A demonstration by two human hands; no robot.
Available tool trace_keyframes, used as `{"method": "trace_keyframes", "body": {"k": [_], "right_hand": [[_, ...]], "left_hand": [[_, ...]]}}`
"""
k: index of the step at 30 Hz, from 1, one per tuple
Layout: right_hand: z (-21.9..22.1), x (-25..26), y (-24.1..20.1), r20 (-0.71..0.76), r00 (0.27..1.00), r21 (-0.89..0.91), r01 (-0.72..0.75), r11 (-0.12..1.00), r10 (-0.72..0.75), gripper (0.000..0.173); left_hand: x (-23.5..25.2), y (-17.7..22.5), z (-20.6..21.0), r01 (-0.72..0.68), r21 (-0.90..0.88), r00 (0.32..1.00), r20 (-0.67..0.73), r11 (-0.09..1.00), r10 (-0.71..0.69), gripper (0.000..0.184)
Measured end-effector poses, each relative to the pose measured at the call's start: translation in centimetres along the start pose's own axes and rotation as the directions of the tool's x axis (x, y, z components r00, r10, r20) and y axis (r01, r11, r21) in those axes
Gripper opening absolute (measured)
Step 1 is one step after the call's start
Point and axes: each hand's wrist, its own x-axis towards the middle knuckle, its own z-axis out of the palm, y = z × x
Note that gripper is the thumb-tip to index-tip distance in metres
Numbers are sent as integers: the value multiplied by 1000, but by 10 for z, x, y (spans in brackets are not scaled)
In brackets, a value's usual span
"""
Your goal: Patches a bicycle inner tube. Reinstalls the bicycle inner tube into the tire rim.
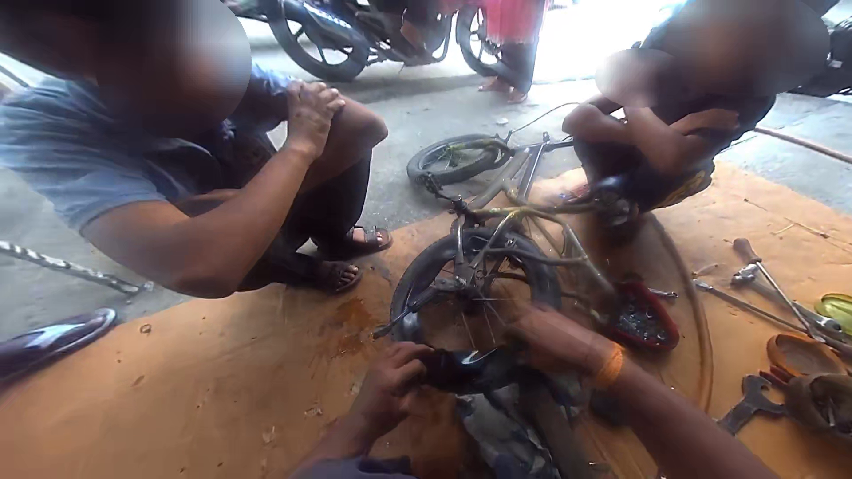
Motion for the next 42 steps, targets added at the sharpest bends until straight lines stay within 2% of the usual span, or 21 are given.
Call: {"method": "trace_keyframes", "body": {"k": [2, 3, 6, 9, 11, 13, 14, 16, 18, 22, 24, 26, 31, 34, 37, 40, 42], "right_hand": [[21, 6, -15, -76, 993, 156, 102, 982, -91, 38], [32, 10, -22, -110, 990, 173, 112, 979, -94, 37], [63, 19, -30, -268, 962, 148, 84, 985, -42, 28], [76, 27, -36, -405, 914, 94, 67, 993, -23, 29], [79, 32, -40, -489, 872, 74, 70, 995, -25, 34], [82, 37, -40, -541, 839, 44, 98, 994, -59, 37], [83, 40, -40, -532, 843, 27, 112, 993, -80, 35], [84, 47, -42, -435, 897, 8, 89, 996, -77, 32], [77, 55, -49, -303, 953, 13, -6, 1000, 10, 35], [64, 68, -56, -125, 985, 81, -108, 991, 118, 36], [61, 70, -56, -66, 989, 96, -128, 987, 134, 33], [57, 73, -56, -23, 985, 118, -167, 979, 171, 32], [47, 82, -61, 56, 938, 181, -347, 920, 343, 31], [41, 81, -59, 105, 946, 183, -322, 929, 307, 41], [44, 73, -48, 117, 983, 166, -161, 973, 143, 48], [38, 62, -34, 106, 994, 194, -24, 981, 4, 50], [29, 56, -33, 134, 991, 206, -26, 978, -2, 50]], "left_hand": [[-20, -16, 0, 84, 41, 996, -14, 996, -84, 22], [-24, -21, 2, 128, 18, 992, 6, 992, -128, 23], [-22, -19, 10, 195, -39, 977, 97, 980, -191, 27], [-4, -20, 12, 216, -66, 975, 70, 974, -211, 28], [4, -27, 12, 203, -34, 978, 49, 979, -201, 31], [6, -35, 12, 207, 57, 966, 149, 977, -213, 30], [7, -40, 12, 225, 108, 937, 247, 968, -246, 36], [10, -51, 10, 252, 194, 843, 437, 948, -313, 56], [18, -56, 3, 249, 215, 768, 550, 944, -328, 68], [34, -50, -14, 179, 162, 732, 637, 970, -242, 79], [42, -42, -21, 118, 205, 699, 677, 972, -228, 77], [49, -30, -21, 42, 292, 698, 675, 956, -237, 66], [65, -4, -18, -77, 427, 664, 696, 901, -273, 58], [70, 11, -20, -131, 491, 682, 675, 861, -281, 59], [73, 20, -19, -211, 503, 667, 700, 838, -253, 58], [71, -4, -12, -141, 310, 670, 729, 940, -140, 58], [65, -15, -6, -55, 180, 677, 730, 982, -96, 49]]}}
